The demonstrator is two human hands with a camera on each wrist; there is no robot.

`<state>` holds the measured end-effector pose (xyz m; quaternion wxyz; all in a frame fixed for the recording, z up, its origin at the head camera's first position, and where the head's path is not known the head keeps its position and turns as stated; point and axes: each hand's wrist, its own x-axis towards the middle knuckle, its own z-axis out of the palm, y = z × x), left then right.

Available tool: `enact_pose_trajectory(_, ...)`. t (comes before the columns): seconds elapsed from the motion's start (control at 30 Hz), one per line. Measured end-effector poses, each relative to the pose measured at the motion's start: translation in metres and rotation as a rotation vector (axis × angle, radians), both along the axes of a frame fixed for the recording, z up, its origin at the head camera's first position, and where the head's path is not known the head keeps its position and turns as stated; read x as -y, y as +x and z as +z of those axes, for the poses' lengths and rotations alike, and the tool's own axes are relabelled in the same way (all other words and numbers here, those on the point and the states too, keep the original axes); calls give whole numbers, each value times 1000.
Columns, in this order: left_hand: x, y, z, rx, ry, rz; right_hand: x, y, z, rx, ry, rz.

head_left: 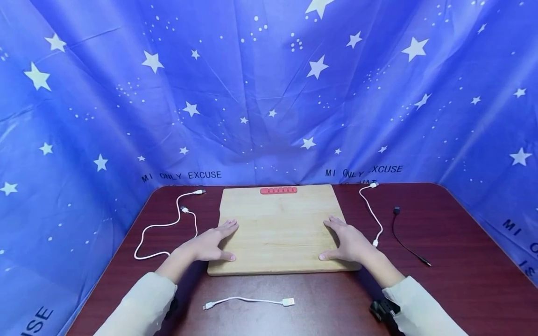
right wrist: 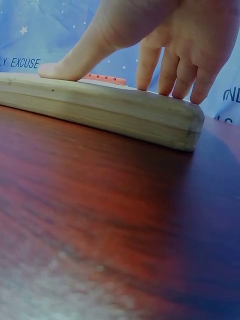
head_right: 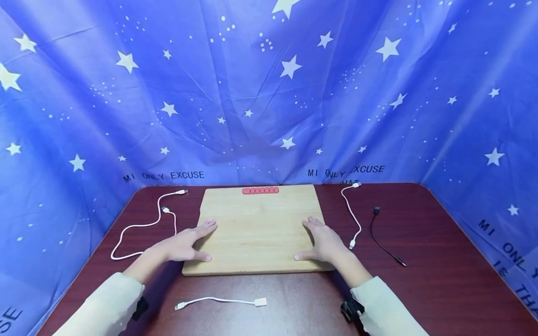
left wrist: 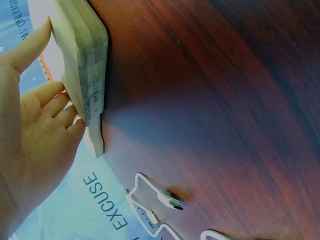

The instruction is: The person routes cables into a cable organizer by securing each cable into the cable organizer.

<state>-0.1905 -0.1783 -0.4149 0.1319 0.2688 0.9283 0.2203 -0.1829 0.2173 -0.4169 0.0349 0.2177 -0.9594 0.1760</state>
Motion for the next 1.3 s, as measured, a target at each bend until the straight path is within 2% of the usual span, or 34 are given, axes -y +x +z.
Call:
enact_pose_trajectory(0.27,-2,0,-2,-11,-13,-25,-2,5,-1,8,-17,-15)
enact_pose_trajectory(0.57,-4,-7,3,-3,2,-33,-1,2,0,-4,-16,-40)
enact_pose_trajectory(0.77,-1,-7,1,9,-15,-38,4,2,0,0,-22,-29)
enact_pose_trajectory(1.17,-3,-9,1,10,-13,-59,3,3,3,36,-9,-68)
enact_pose_trajectory(1.3,-1,-8,2,4,-8,-47,6,2,1,32,-9,-68)
